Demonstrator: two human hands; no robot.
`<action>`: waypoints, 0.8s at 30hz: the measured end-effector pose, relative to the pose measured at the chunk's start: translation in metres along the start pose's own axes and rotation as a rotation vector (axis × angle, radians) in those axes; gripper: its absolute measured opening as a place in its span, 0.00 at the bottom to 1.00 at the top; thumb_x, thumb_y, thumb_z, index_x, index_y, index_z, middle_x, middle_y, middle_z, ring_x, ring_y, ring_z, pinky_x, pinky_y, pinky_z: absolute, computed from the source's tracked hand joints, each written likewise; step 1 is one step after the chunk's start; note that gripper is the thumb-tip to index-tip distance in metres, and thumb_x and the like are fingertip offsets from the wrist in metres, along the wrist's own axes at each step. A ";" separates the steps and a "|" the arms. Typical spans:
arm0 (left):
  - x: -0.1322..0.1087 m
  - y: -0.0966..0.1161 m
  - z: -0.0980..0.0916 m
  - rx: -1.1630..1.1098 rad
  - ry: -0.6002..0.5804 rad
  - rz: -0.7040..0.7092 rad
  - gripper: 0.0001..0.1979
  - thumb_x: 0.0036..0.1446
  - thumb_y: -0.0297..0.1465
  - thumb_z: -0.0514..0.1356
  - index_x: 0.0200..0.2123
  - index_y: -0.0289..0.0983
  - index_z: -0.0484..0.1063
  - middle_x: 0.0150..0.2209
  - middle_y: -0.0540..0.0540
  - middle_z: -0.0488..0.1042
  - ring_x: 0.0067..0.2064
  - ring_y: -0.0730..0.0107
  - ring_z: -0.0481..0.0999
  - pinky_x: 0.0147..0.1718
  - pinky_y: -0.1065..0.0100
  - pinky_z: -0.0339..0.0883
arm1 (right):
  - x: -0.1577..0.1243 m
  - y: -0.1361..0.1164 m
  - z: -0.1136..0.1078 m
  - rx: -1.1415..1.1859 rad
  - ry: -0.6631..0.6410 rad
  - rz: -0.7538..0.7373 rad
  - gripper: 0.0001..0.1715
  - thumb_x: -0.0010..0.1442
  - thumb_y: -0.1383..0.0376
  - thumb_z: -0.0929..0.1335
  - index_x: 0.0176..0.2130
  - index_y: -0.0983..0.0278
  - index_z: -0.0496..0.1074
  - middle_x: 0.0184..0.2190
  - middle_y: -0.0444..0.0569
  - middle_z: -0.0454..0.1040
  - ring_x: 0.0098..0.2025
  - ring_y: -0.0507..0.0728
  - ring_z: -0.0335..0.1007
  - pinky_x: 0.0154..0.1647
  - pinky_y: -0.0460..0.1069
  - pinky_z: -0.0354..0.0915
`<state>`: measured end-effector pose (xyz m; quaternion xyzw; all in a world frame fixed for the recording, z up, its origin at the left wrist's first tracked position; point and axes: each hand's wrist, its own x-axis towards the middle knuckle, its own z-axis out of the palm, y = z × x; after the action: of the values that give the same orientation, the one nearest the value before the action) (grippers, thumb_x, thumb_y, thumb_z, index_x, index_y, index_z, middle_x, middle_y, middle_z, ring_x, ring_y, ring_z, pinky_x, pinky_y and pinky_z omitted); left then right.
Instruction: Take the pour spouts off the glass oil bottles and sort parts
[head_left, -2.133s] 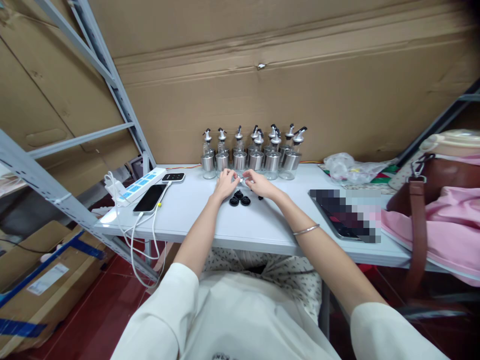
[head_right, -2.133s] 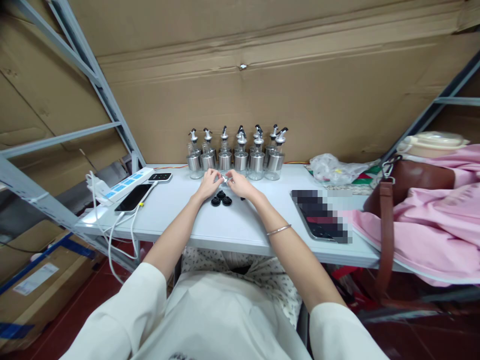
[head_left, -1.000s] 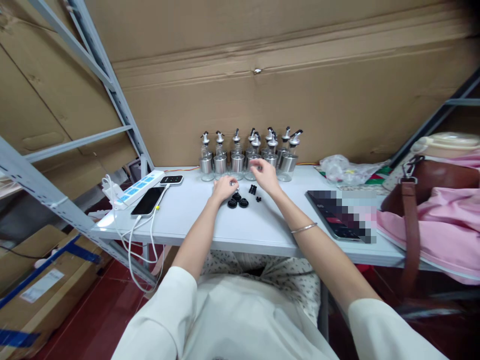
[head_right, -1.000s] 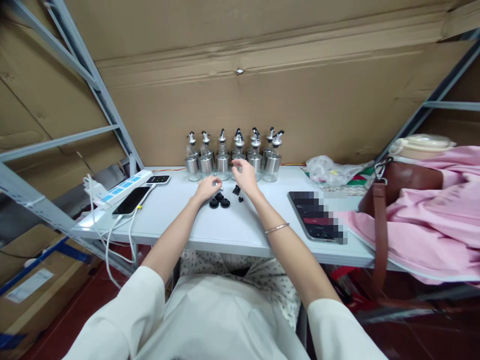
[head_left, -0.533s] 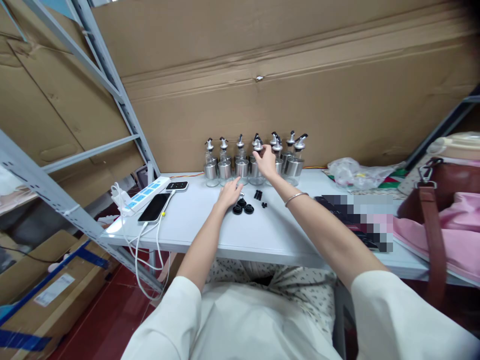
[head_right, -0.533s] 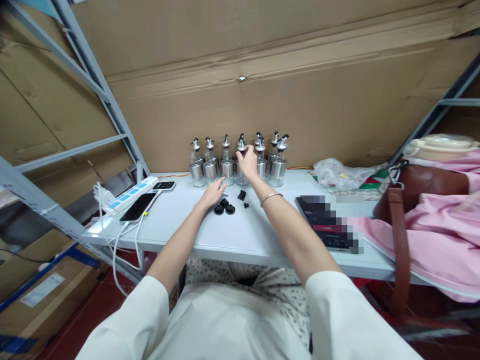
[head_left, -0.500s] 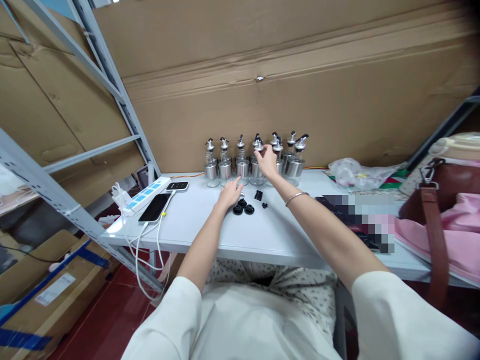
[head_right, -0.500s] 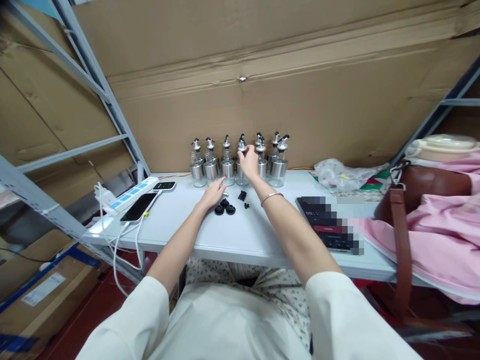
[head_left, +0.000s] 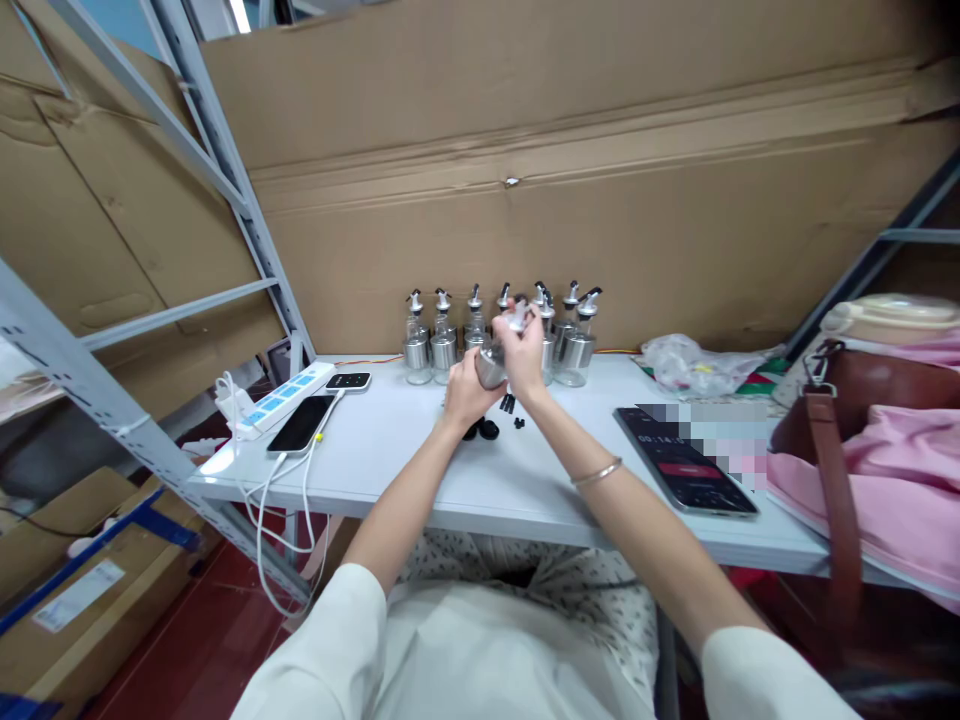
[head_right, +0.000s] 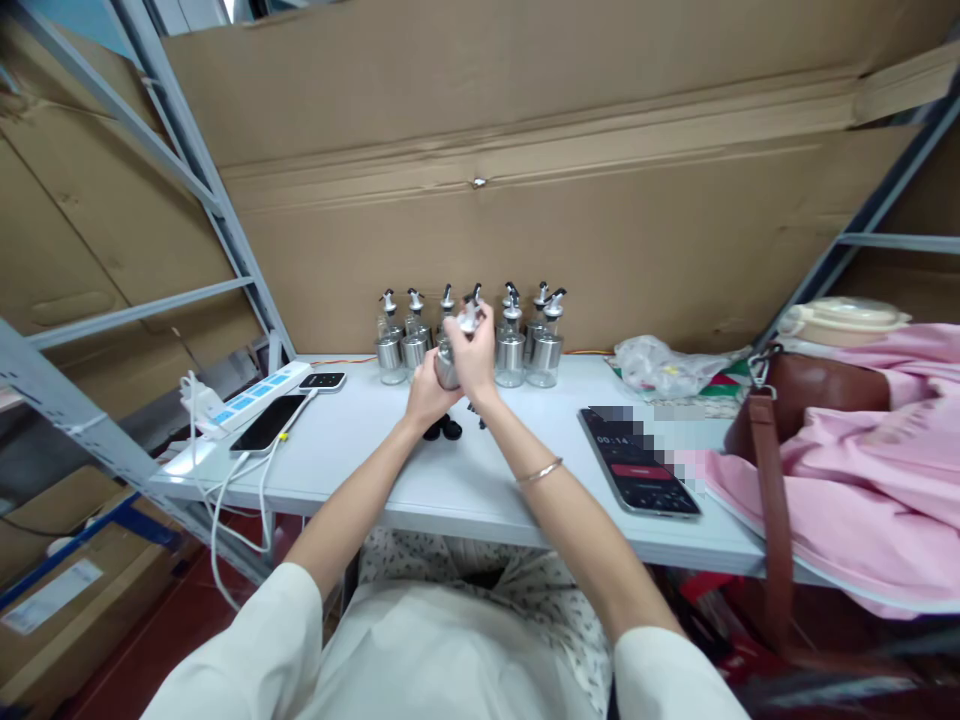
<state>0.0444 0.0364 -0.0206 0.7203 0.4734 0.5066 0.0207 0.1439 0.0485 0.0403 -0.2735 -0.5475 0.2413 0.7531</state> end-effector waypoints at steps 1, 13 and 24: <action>0.000 -0.003 0.000 -0.011 0.049 -0.001 0.32 0.44 0.30 0.66 0.53 0.37 0.59 0.47 0.40 0.74 0.48 0.57 0.74 0.48 0.59 0.66 | -0.010 -0.010 0.005 0.011 -0.017 0.017 0.16 0.51 0.55 0.71 0.36 0.60 0.66 0.33 0.46 0.69 0.34 0.54 0.67 0.40 0.51 0.64; 0.006 -0.010 -0.018 0.288 0.218 0.174 0.21 0.44 0.27 0.65 0.44 0.38 0.66 0.42 0.43 0.76 0.45 0.59 0.75 0.48 0.60 0.63 | -0.005 -0.020 -0.011 0.400 -0.375 0.266 0.21 0.49 0.53 0.71 0.17 0.61 0.62 0.21 0.44 0.61 0.28 0.53 0.61 0.35 0.50 0.61; 0.009 0.003 -0.030 0.293 -0.154 0.160 0.28 0.40 0.29 0.63 0.49 0.37 0.66 0.45 0.44 0.75 0.47 0.58 0.74 0.48 0.63 0.64 | 0.003 -0.027 -0.033 0.339 -0.574 0.314 0.22 0.46 0.53 0.68 0.16 0.60 0.55 0.19 0.45 0.56 0.27 0.55 0.57 0.36 0.54 0.62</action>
<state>0.0242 0.0279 0.0019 0.7877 0.4803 0.3755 -0.0887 0.1780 0.0257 0.0525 -0.1467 -0.6401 0.5079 0.5575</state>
